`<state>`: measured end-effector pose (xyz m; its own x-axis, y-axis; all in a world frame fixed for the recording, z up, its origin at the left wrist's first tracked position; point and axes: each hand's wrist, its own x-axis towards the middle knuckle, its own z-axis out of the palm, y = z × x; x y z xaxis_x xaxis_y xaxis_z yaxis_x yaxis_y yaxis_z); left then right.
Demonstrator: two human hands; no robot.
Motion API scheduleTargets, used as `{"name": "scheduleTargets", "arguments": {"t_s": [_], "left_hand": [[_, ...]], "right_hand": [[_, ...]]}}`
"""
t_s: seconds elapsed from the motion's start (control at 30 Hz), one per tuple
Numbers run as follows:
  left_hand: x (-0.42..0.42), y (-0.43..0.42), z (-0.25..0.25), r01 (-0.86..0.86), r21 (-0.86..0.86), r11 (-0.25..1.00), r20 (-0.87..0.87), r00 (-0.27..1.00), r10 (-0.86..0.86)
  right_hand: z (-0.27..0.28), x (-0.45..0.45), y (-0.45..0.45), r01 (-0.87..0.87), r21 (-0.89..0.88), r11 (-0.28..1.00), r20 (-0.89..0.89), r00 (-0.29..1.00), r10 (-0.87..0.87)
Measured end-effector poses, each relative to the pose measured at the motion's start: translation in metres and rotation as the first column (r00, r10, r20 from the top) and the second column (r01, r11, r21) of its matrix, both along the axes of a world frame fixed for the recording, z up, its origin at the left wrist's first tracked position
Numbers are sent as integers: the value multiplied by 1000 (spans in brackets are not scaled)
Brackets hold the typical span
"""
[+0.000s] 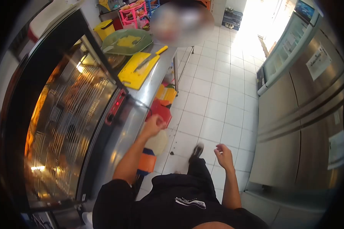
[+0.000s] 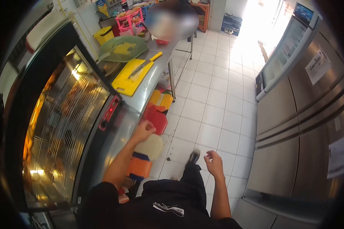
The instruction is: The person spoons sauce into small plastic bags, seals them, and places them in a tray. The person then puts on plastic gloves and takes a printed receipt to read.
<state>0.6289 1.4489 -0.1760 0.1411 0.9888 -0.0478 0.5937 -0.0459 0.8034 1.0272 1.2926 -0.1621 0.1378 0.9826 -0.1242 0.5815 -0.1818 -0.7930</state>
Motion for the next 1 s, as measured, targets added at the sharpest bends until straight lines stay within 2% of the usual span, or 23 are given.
{"name": "scheduleTargets", "arguments": {"t_s": [0.07, 0.13, 0.2, 0.27, 0.3, 0.37, 0.47, 0.5, 0.57, 0.63, 0.67, 0.7, 0.73, 0.77, 0.8, 0.83, 0.87, 0.9, 0.93, 0.97, 1.0], "left_hand": [[0, 97, 26, -111, 316, 942, -132, 978, 159], [-32, 197, 10, -151, 549, 822, -319, 871, 373], [-50, 247, 14, -324, 501, 803, -473, 674, 567], [-58, 267, 18, -418, 394, 818, -627, 529, 572], [-64, 273, 16, -430, 397, 811, -624, 521, 582], [-72, 278, 8, -385, 316, 867, -747, 463, 477], [-72, 275, 7, -470, 307, 827, -682, 497, 536], [-61, 272, 17, -508, 365, 780, -588, 524, 616], [-64, 272, 5, -476, 459, 750, -535, 526, 661], [-74, 275, -11, -561, 270, 783, -599, 538, 592], [-69, 274, -14, -629, 247, 737, -594, 503, 628], [-65, 279, -5, -635, 329, 699, -549, 474, 689], [-60, 284, 6, -630, 411, 659, -503, 446, 740], [-49, 289, 16, -671, 394, 628, -501, 416, 758], [-44, 299, 27, -661, 448, 603, -417, 442, 794], [-40, 307, 32, -649, 501, 573, -335, 465, 820], [-38, 311, 24, -677, 481, 557, -338, 443, 830], [-40, 319, 13, -654, 464, 598, -408, 441, 799], [-41, 329, 11, -629, 445, 638, -475, 438, 763], [-42, 334, 11, -635, 479, 606, -407, 451, 794], [-43, 337, 22, -651, 468, 598, -413, 437, 799]], "right_hand": [[-16, 28, 43, 7, -12, 1000, 15, 1000, -7], [-32, 50, 90, 10, -34, 999, 34, 999, -9], [-40, 70, 145, -30, -81, 996, 56, 998, 35], [-26, 77, 211, -64, -127, 990, 68, 995, 73], [-19, 78, 250, -121, -102, 987, 64, 990, 128], [-12, 74, 327, -248, -4, 969, 99, 964, 248], [19, 38, 444, -414, 124, 902, 52, 910, 411], [30, 17, 481, -467, 143, 873, 33, 883, 467], [41, -28, 548, -600, 163, 783, 44, 798, 601], [53, -79, 599, -723, 158, 672, 67, 687, 724], [56, -105, 621, -777, 153, 611, 95, 627, 773], [53, -132, 643, -820, 136, 555, 100, 569, 816], [50, -156, 662, -856, 196, 478, 183, 510, 840], [46, -178, 678, -883, 248, 399, 265, 458, 849], [43, -206, 695, -904, 230, 361, 268, 416, 869], [39, -230, 709, -898, 285, 335, 429, 432, 793], [33, -248, 719, -892, 336, 303, 569, 449, 689], [20, -263, 735, -904, 322, 283, 567, 423, 707], [6, -276, 756, -931, 295, 215, 638, 359, 681], [-8, -283, 775, -953, 264, 149, 702, 296, 648], [-9, -289, 789, -958, 256, 131, 696, 277, 662]]}}
